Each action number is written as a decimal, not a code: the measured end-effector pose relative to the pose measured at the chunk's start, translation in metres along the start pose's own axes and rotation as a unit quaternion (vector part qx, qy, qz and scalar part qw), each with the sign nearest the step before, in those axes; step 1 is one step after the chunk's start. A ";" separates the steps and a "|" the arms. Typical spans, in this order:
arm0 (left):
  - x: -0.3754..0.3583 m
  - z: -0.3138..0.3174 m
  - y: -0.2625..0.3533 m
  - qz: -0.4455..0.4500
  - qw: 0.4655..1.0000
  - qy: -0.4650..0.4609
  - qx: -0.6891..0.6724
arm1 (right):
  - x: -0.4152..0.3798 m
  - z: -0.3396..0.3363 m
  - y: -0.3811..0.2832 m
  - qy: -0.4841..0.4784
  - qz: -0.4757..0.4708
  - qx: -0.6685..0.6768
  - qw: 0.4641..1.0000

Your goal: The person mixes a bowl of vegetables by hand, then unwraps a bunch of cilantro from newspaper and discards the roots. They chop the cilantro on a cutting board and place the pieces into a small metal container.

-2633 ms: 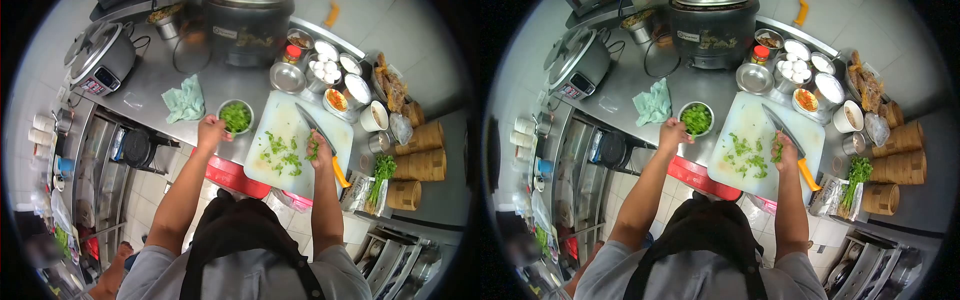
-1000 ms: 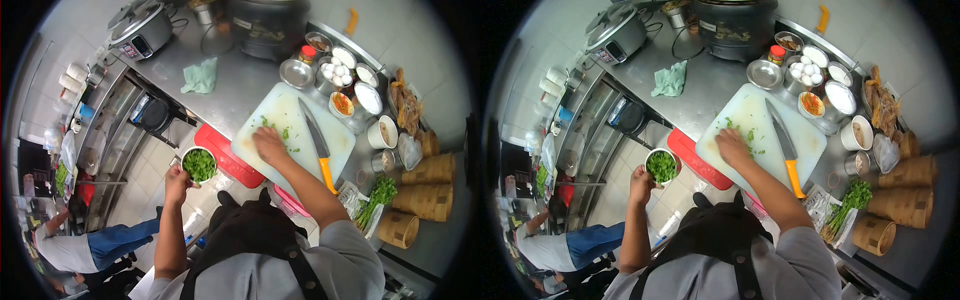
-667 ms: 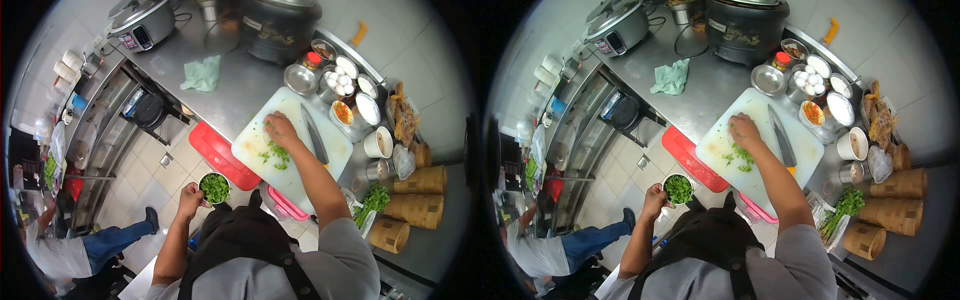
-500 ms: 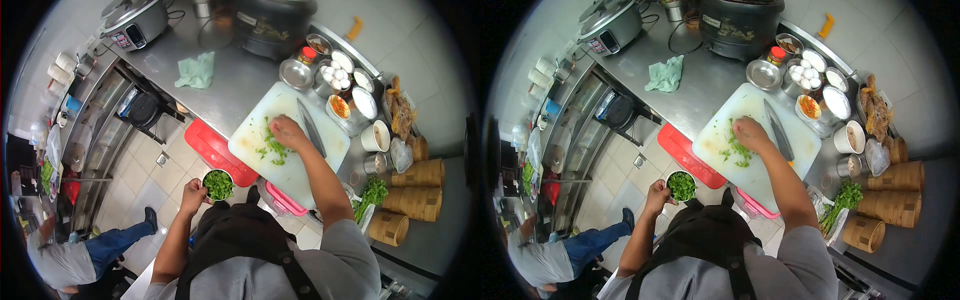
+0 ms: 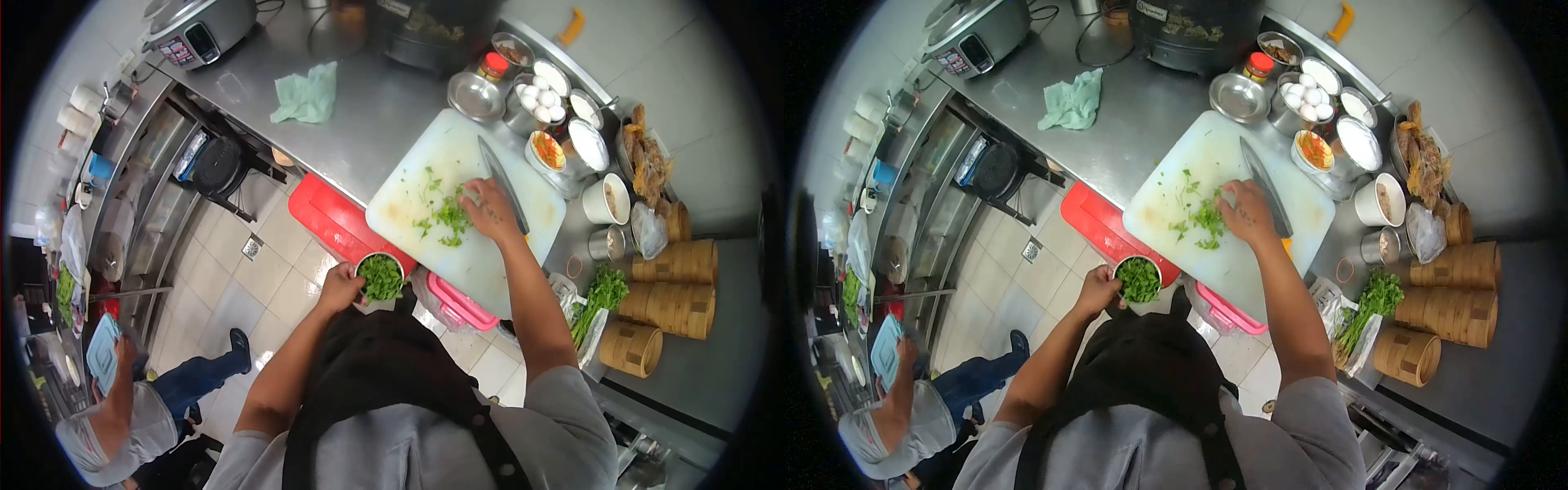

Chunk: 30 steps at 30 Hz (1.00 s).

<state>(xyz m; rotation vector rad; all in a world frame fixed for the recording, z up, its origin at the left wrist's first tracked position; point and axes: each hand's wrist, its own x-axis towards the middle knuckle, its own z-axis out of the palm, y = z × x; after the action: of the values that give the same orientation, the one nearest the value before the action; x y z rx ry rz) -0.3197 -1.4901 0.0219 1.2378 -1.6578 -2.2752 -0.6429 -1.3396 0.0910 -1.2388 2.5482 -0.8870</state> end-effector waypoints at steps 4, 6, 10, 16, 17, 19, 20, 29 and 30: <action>0.014 0.021 0.005 -0.016 0.999 0.009 0.028 | -0.010 0.016 -0.002 -0.026 -0.034 0.005 0.999; 0.021 0.027 0.001 -0.037 0.999 -0.005 0.020 | -0.021 0.012 -0.008 -0.094 -0.059 0.018 0.994; 0.023 0.034 -0.001 -0.035 0.999 0.004 0.012 | -0.032 -0.003 -0.034 -0.123 -0.101 -0.038 0.987; 0.025 0.040 0.000 -0.037 0.999 0.001 0.007 | -0.028 0.037 -0.055 -0.124 -0.179 -0.045 0.975; 0.024 0.042 0.003 -0.041 0.999 0.008 0.004 | -0.032 0.023 -0.052 -0.165 -0.179 -0.057 0.968; 0.026 0.044 0.004 -0.032 0.999 0.012 0.003 | -0.037 0.008 -0.030 -0.150 -0.135 0.020 0.979; 0.024 0.045 0.002 -0.027 1.000 0.014 0.003 | -0.042 0.003 -0.021 -0.136 -0.085 0.097 0.982; 0.026 0.056 -0.002 -0.034 0.999 -0.011 0.024 | -0.060 0.015 -0.028 -0.111 0.017 0.051 0.992; 0.025 0.056 -0.001 -0.036 0.999 -0.012 0.025 | -0.062 0.018 -0.033 -0.112 0.019 0.051 0.992</action>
<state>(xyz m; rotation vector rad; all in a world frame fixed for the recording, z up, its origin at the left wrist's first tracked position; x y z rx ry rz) -0.3719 -1.4589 0.0125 1.3084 -1.7142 -2.3118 -0.5738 -1.3161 0.0894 -1.1820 2.3141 -0.8104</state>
